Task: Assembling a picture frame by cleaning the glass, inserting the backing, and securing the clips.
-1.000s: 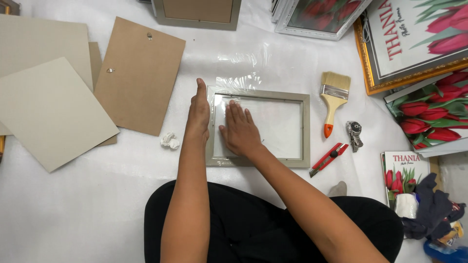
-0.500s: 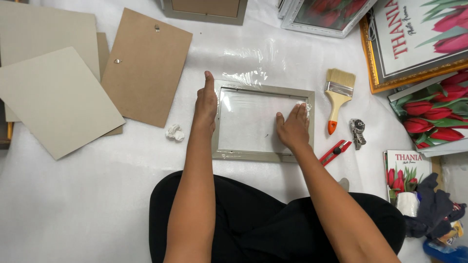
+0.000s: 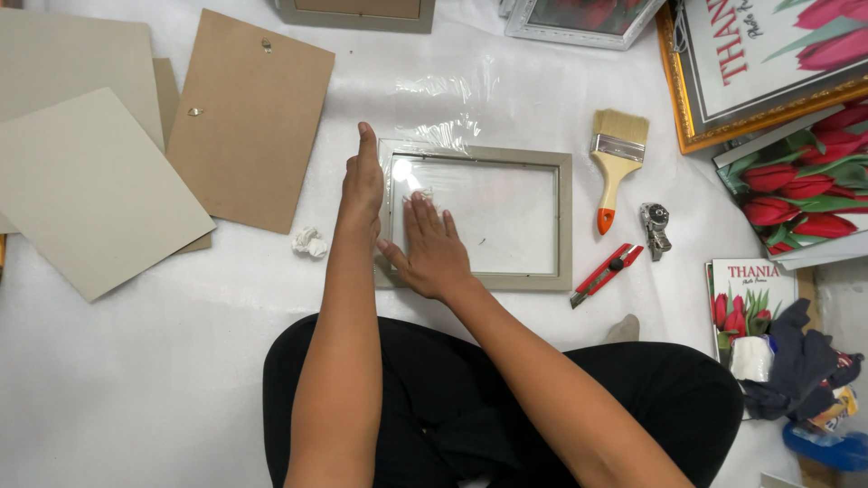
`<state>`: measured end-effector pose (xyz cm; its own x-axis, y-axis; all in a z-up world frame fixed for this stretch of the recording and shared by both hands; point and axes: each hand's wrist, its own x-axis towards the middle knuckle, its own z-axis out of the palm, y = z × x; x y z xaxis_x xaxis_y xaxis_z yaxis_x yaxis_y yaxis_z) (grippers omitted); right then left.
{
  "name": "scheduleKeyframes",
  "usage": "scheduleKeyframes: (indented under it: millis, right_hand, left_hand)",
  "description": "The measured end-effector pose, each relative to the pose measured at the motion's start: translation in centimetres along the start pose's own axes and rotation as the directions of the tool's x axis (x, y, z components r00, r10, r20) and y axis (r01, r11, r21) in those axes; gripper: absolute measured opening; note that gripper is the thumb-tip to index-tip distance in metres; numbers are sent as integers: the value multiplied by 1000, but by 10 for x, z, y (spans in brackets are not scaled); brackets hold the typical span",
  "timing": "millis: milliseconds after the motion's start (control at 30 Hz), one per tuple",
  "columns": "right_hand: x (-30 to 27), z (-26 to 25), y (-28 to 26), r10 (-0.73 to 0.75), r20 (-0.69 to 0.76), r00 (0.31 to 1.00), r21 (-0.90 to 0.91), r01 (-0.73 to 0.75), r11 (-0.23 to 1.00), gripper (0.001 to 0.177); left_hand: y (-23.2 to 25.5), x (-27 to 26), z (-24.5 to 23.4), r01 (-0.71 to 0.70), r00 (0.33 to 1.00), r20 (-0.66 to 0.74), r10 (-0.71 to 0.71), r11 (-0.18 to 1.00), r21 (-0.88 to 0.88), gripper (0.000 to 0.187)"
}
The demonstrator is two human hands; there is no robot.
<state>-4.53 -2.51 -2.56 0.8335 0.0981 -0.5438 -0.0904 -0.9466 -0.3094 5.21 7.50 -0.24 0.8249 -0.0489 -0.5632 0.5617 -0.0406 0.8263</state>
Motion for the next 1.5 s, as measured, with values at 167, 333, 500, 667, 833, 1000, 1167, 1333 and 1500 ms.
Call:
scheduleKeyframes:
  millis: [167,333,500,667,833,1000,1167,1333,1500]
  right_hand:
    - [-30,-15,51,200,-21,980,-63,-201,978,93]
    - [-32,4,127,430,-32,902,-6,-430,903,102]
    - [-30,-1,93,436,-36,899,318,-403,858,105]
    - [-45,4,-11,188,93,978,329,-209,921,97]
    - [-34,34,-14,15,147,989,205,-45,978,87]
    - [-40,41,40,-29,45,999,-242,39,970,94]
    - [-55,14,107,-21,117,993,-417,69,907,82]
    - [-60,-2,144,-45,33,998,-450,55,892,64]
    - [-47,-9,136,67,-264,962,-75,-90,993,46]
  left_hand:
    - [1,-3,2,-9,1000,-3,9,1000,-6,116]
    - [10,-18,2,-3,1000,-9,3,1000,-9,116]
    - [29,-37,4,-14,999,32,14,1000,17,117]
    - [15,-19,3,-4,998,56,3,1000,10,118]
    - [2,1,3,12,998,65,-13,1000,19,120]
    - [2,7,4,25,998,-61,-14,981,190,81]
    - [-6,12,3,-39,998,-51,48,985,168,64]
    - [-2,12,5,-22,997,-67,36,980,197,65]
    - [-1,-5,6,-111,994,-4,112,989,100,115]
